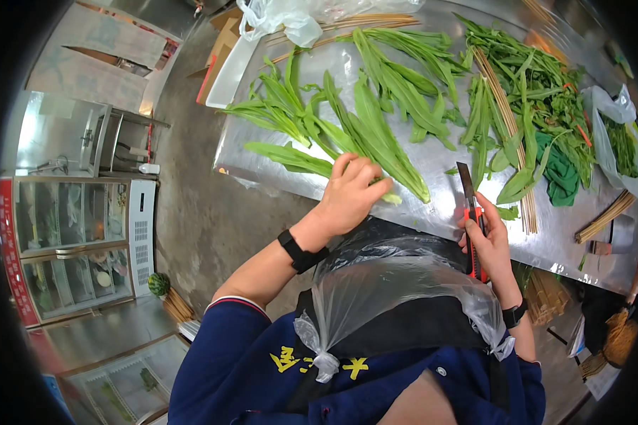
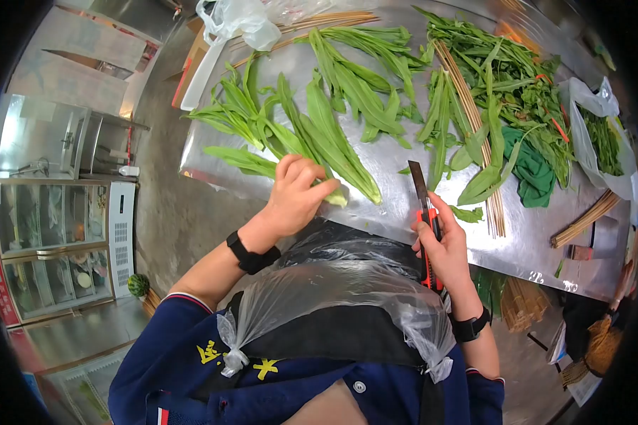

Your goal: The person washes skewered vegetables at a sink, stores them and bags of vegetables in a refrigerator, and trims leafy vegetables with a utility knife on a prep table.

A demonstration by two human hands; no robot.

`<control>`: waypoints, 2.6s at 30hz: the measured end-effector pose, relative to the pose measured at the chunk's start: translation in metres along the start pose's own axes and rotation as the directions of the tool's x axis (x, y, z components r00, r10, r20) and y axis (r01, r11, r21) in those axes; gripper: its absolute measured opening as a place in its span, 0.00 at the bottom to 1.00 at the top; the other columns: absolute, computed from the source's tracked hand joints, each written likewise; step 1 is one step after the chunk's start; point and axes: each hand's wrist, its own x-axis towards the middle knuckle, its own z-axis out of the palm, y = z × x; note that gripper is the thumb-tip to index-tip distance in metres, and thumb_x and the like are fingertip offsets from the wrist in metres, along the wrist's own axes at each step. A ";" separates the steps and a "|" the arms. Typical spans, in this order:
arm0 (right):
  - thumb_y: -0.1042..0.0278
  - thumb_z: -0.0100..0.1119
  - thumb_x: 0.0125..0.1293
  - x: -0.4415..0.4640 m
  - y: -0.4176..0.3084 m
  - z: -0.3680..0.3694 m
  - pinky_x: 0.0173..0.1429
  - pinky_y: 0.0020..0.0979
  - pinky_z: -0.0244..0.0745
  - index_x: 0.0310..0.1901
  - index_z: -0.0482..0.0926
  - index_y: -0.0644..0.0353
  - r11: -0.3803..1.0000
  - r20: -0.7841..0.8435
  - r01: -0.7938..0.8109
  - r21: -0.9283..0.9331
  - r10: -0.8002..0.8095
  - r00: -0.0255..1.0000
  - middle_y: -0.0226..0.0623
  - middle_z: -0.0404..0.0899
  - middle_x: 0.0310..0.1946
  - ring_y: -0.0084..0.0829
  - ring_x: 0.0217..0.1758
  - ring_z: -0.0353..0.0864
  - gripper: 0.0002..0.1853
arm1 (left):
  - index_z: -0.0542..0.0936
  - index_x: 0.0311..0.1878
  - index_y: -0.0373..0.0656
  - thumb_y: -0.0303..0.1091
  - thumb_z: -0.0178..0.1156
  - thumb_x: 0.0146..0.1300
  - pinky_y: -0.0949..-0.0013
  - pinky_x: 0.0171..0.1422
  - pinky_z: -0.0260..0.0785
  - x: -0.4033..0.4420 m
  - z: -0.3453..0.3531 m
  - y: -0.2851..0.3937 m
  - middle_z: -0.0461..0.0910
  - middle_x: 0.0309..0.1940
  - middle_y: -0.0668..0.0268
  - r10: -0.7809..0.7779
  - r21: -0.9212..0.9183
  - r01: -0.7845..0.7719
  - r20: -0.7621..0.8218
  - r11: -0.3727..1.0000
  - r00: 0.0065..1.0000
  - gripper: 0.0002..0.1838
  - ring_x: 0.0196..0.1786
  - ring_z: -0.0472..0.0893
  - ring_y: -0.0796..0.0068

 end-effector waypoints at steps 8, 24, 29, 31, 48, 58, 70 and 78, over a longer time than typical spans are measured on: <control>0.75 0.46 0.63 0.006 0.014 -0.005 0.25 0.21 0.70 0.64 0.55 0.60 0.992 0.001 -0.010 0.130 0.010 1.000 0.38 0.75 0.35 0.21 0.24 0.73 0.27 | 0.73 0.38 0.46 0.27 0.54 0.46 0.56 0.64 0.53 0.030 0.012 0.027 0.71 0.51 0.63 0.152 -0.168 -0.127 0.141 0.977 0.978 0.12 0.57 0.68 0.66; 0.75 0.46 0.63 0.006 0.017 -0.004 0.25 0.22 0.71 0.63 0.56 0.64 0.995 -0.004 0.020 0.099 -0.019 1.000 0.38 0.75 0.33 0.22 0.23 0.74 0.26 | 0.75 0.41 0.39 0.25 0.54 0.60 0.76 0.43 0.67 0.074 -0.173 -0.046 0.76 0.37 0.68 -0.429 -0.425 0.257 -0.381 0.868 0.819 0.06 0.38 0.73 0.80; 0.75 0.47 0.62 0.008 0.016 -0.002 0.24 0.22 0.71 0.62 0.57 0.65 0.995 -0.028 0.007 0.097 -0.005 1.000 0.37 0.75 0.31 0.22 0.22 0.74 0.25 | 0.75 0.39 0.41 0.21 0.56 0.55 0.75 0.40 0.66 0.075 -0.212 -0.086 0.75 0.33 0.70 -0.371 -0.206 0.309 -0.521 0.929 0.769 0.08 0.36 0.74 0.79; 0.75 0.47 0.62 0.007 0.015 -0.001 0.24 0.22 0.71 0.62 0.57 0.65 0.996 -0.040 0.001 0.094 0.002 0.999 0.37 0.75 0.31 0.22 0.22 0.74 0.25 | 0.75 0.37 0.42 0.20 0.57 0.49 0.71 0.43 0.65 0.074 -0.192 -0.115 0.75 0.34 0.68 -0.145 0.105 0.225 -0.493 0.969 0.858 0.11 0.38 0.74 0.73; 0.77 0.47 0.62 0.011 0.012 -0.003 0.25 0.23 0.72 0.59 0.58 0.68 0.995 -0.060 -0.053 0.083 0.058 0.997 0.39 0.75 0.30 0.24 0.22 0.75 0.23 | 0.75 0.42 0.39 0.44 0.62 0.51 0.62 0.44 0.67 0.115 0.018 -0.133 0.77 0.38 0.58 -0.488 -0.162 0.471 -0.080 0.867 0.869 0.20 0.41 0.76 0.63; 0.80 0.50 0.58 0.011 0.014 -0.009 0.26 0.25 0.73 0.49 0.66 0.69 0.995 -0.005 -0.023 0.102 0.024 1.000 0.36 0.75 0.24 0.23 0.21 0.75 0.16 | 0.76 0.35 0.38 0.36 0.57 0.57 0.72 0.29 0.66 0.178 0.043 -0.170 0.74 0.24 0.64 -0.737 -0.859 0.479 0.440 -0.179 0.513 0.10 0.24 0.72 0.74; 0.74 0.63 0.52 0.037 -0.186 0.021 0.33 0.18 0.67 0.36 0.73 0.62 0.807 -0.236 0.590 -0.027 -0.579 0.781 0.24 0.73 0.24 0.14 0.27 0.69 0.11 | 0.63 0.60 0.37 0.36 0.50 0.66 0.72 0.49 0.66 0.164 -0.069 -0.002 0.74 0.42 0.66 -0.189 -0.980 0.194 0.183 0.037 0.965 0.22 0.42 0.74 0.76; 0.73 0.62 0.52 0.038 -0.170 0.009 0.27 0.19 0.69 0.39 0.75 0.65 0.849 -0.182 0.501 0.165 -0.473 0.862 0.29 0.77 0.28 0.16 0.25 0.72 0.12 | 0.65 0.59 0.34 0.40 0.46 0.68 0.72 0.58 0.59 0.145 -0.074 0.026 0.72 0.49 0.62 -0.128 -0.918 0.227 0.195 0.325 0.972 0.23 0.53 0.70 0.73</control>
